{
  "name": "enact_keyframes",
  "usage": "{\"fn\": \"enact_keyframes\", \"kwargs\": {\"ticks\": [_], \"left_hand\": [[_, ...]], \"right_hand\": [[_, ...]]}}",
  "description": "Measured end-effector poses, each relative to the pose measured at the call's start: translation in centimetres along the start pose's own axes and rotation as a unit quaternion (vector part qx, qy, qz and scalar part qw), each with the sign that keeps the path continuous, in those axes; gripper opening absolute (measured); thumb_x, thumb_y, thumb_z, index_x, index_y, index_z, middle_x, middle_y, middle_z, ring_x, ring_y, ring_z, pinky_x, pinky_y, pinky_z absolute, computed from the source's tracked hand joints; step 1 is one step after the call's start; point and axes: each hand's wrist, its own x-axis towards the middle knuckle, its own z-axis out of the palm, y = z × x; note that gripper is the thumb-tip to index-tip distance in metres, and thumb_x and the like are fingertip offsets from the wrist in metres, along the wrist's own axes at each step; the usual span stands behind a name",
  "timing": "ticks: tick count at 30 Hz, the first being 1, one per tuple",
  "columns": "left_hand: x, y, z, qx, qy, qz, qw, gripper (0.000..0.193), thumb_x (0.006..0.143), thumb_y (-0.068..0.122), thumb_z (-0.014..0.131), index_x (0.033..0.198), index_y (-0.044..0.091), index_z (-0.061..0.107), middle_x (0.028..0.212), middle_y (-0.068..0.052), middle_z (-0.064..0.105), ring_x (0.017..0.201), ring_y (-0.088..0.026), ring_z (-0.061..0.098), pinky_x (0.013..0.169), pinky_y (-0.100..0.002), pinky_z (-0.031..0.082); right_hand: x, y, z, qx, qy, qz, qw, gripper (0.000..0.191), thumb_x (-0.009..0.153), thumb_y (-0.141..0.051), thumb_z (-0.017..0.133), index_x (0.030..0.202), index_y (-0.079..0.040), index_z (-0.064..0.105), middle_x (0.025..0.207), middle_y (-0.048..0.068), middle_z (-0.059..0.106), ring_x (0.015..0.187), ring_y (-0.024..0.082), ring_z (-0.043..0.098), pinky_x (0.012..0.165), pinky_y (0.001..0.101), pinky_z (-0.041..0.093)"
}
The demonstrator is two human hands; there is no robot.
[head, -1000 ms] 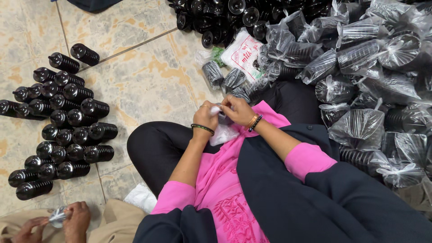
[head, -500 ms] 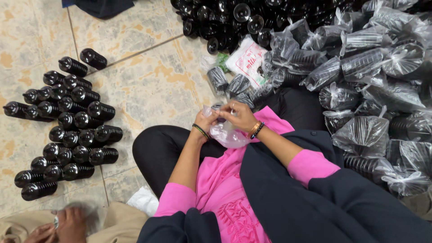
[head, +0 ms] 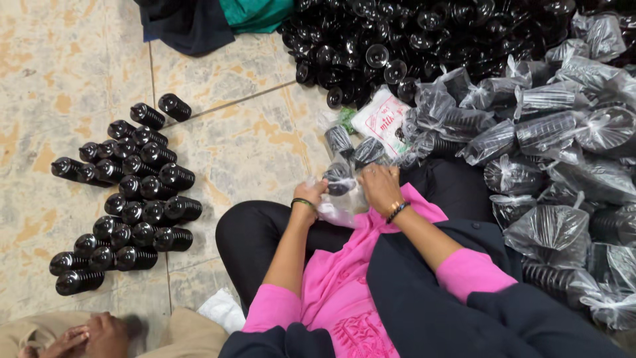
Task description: The person sits on the floor and packs black plastic bottles into clear plastic bags one at a time, twisting and tying each bag closed and placing the filled bag with a pile of finished bags. Other workers nearby perform the same bagging work.
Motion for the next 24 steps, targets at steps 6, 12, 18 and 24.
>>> {"fn": "enact_keyframes", "kwargs": {"ticks": [6, 12, 18, 24], "left_hand": [[-0.3, 0.7, -0.6, -0.085, -0.209, -0.011, 0.974, 0.010, 0.090, 0.011, 0.068, 0.092, 0.002, 0.071, 0.089, -0.006, 0.078, 0.078, -0.015, 0.069, 0.072, -0.032, 0.057], [-1.3, -1.1, 1.4, 0.125, -0.206, 0.190, 0.952, 0.017, 0.092, 0.012, 0.077, 0.091, 0.003, 0.063, 0.083, -0.004, 0.067, 0.075, -0.011, 0.059, 0.067, -0.028, 0.049], [-1.8, -1.1, 2.3, 0.179, -0.093, 0.283, 0.938, 0.016, 0.093, 0.012, 0.073, 0.090, 0.004, 0.059, 0.079, -0.005, 0.066, 0.073, -0.012, 0.060, 0.066, -0.028, 0.051], [-2.4, -0.9, 1.9, 0.257, -0.063, 0.411, 0.873, 0.010, 0.092, 0.008, 0.074, 0.094, 0.006, 0.065, 0.087, -0.009, 0.071, 0.080, -0.010, 0.066, 0.071, -0.030, 0.053]], "right_hand": [[-0.1, -1.9, -0.3, 0.131, 0.004, -0.112, 0.985, 0.017, 0.094, -0.023, 0.065, 0.095, -0.007, 0.060, 0.096, 0.010, 0.064, 0.097, 0.032, 0.062, 0.083, 0.0474, 0.040], [0.6, -1.1, -0.6, 0.356, -0.034, 0.038, 0.933, 0.012, 0.102, -0.015, 0.060, 0.098, -0.004, 0.057, 0.085, 0.010, 0.070, 0.080, 0.023, 0.070, 0.073, 0.0360, 0.053], [0.5, -0.5, 0.1, 0.516, -0.121, 0.073, 0.845, 0.022, 0.095, -0.007, 0.061, 0.117, -0.002, 0.058, 0.098, 0.001, 0.071, 0.079, 0.007, 0.063, 0.070, 0.0263, 0.053], [0.8, -1.0, 0.3, 0.463, -0.095, 0.123, 0.873, 0.009, 0.092, -0.009, 0.070, 0.097, -0.002, 0.070, 0.091, 0.007, 0.066, 0.076, 0.011, 0.065, 0.069, 0.0281, 0.054]]}}
